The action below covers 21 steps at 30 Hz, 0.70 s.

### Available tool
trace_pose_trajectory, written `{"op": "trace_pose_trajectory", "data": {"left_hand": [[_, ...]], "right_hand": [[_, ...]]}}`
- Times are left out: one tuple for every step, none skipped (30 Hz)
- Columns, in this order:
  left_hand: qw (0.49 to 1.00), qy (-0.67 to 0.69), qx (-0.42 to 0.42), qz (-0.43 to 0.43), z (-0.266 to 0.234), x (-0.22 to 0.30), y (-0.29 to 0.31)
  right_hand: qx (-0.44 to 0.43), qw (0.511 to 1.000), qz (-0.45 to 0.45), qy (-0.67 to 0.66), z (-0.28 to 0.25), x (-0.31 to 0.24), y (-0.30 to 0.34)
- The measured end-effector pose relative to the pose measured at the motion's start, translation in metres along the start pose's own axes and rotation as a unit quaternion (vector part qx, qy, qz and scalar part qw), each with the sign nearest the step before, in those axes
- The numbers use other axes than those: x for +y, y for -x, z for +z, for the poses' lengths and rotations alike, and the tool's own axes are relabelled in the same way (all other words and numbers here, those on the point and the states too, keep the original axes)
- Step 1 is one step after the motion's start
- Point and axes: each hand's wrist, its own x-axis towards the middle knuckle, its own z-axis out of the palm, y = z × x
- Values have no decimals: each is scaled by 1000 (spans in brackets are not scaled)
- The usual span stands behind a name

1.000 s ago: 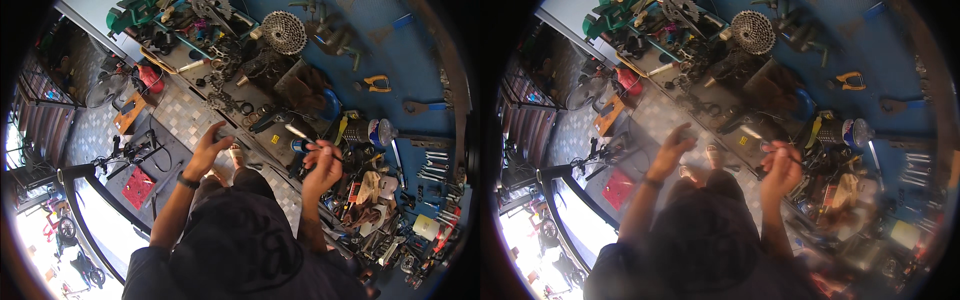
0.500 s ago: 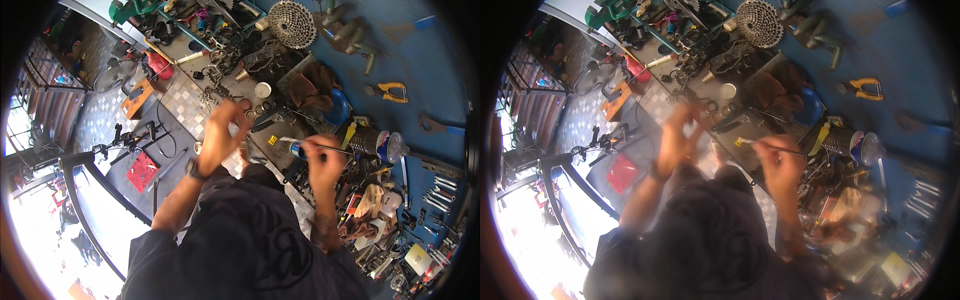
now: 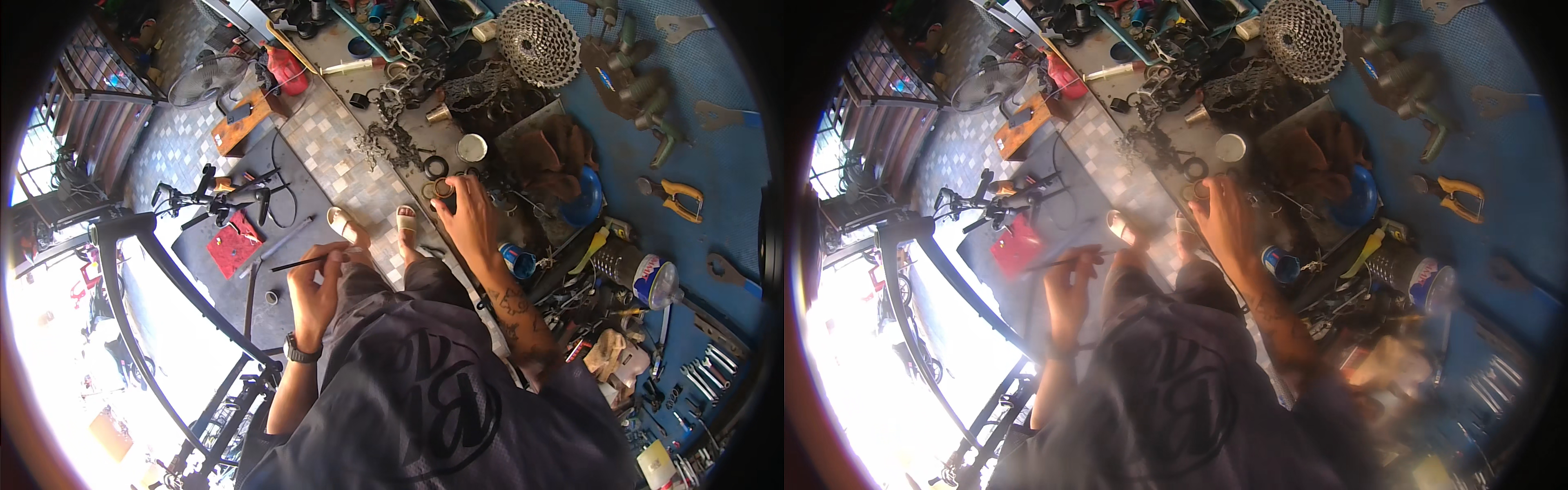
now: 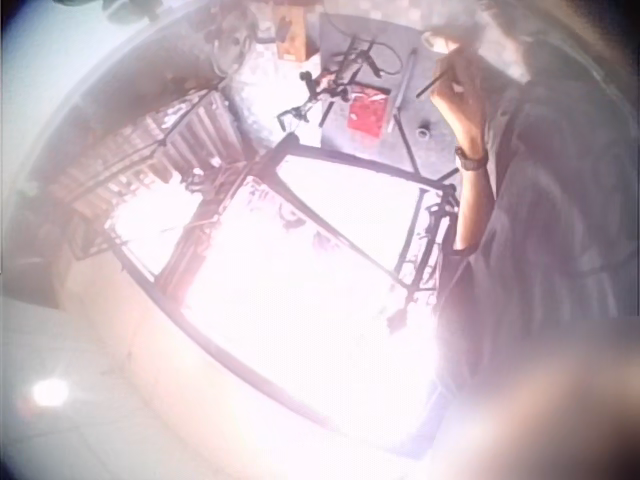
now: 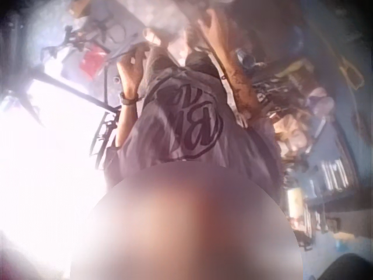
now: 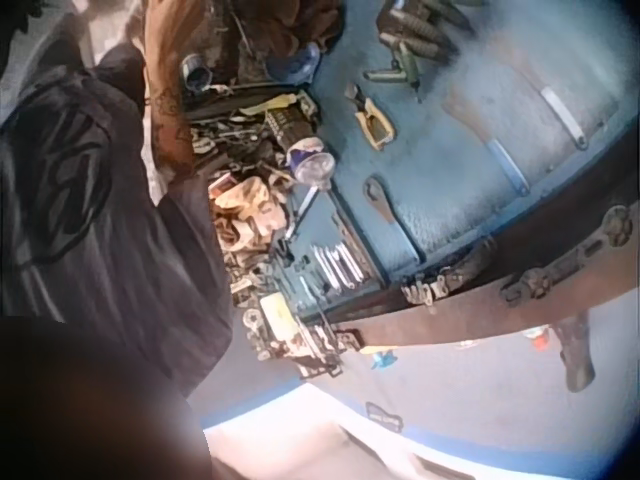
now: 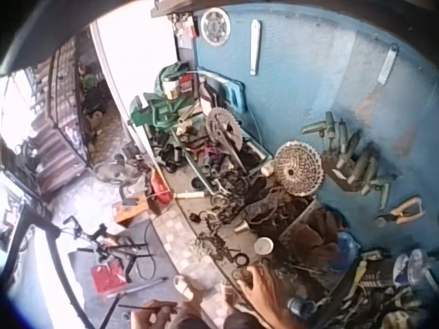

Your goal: The person wipes the bicycle handlebar with a cloth, then applies lubricant to the brake cable using a small brush. They repeatedly dip the brush into a container and coat the cable before reinserting it into the housing.

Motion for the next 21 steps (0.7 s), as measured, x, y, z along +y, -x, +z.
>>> {"op": "trace_pose_trajectory", "data": {"left_hand": [[1000,17,17,10,-6,-1,-1],[999,31,12,11,-10,-1,-2],[999,39,25,12,-11,-1,-3],[998,47,38,13,-12,-1,-4],[997,52,53,12,-11,0,-5],[996,64,53,12,-10,0,-9],[995,84,52,18,-8,1,-11],[993,99,55,16,-5,1,-14],[992,114,59,14,-3,2,-17],[993,107,50,8,0,4,-22],[994,100,43,1,4,6,-27],[996,83,38,4,9,10,-32],[996,86,16,8,16,15,-38],[990,139,-5,15,27,21,-46],[981,192,-29,22,39,29,-55],[982,180,-49,32,53,38,-64],[982,169,-66,51,69,48,-73],[985,131,-72,91,84,58,-82],[989,93,-67,95,98,69,-91],[981,156,-75,92,107,80,-94],[975,197,-94,45,112,90,-95]], "right_hand": [[-6,1000,-9,18,6,6,-1],[-16,999,-17,26,10,11,-2],[-21,999,-18,31,14,13,-3],[-27,999,-19,37,17,14,-3],[-28,999,-20,41,18,15,-4],[-32,998,-19,43,20,15,-4],[-32,998,-19,43,20,15,-5],[-32,998,-19,42,20,15,-6],[-33,999,22,-7,19,15,-6],[-35,996,62,-56,17,16,-5],[-45,988,100,-106,13,16,-4],[-65,960,185,-201,9,17,-2],[-91,914,265,-294,3,18,1],[-110,849,339,-390,-3,19,5],[-102,835,350,-412,-11,19,9],[-88,816,359,-444,-18,18,15],[-76,795,375,-470,-27,15,21],[-57,774,350,-525,-35,13,26],[-40,758,337,-557,-44,9,32],[-22,741,332,-584,-54,5,37],[-4,719,325,-614,-64,2,42]]}}
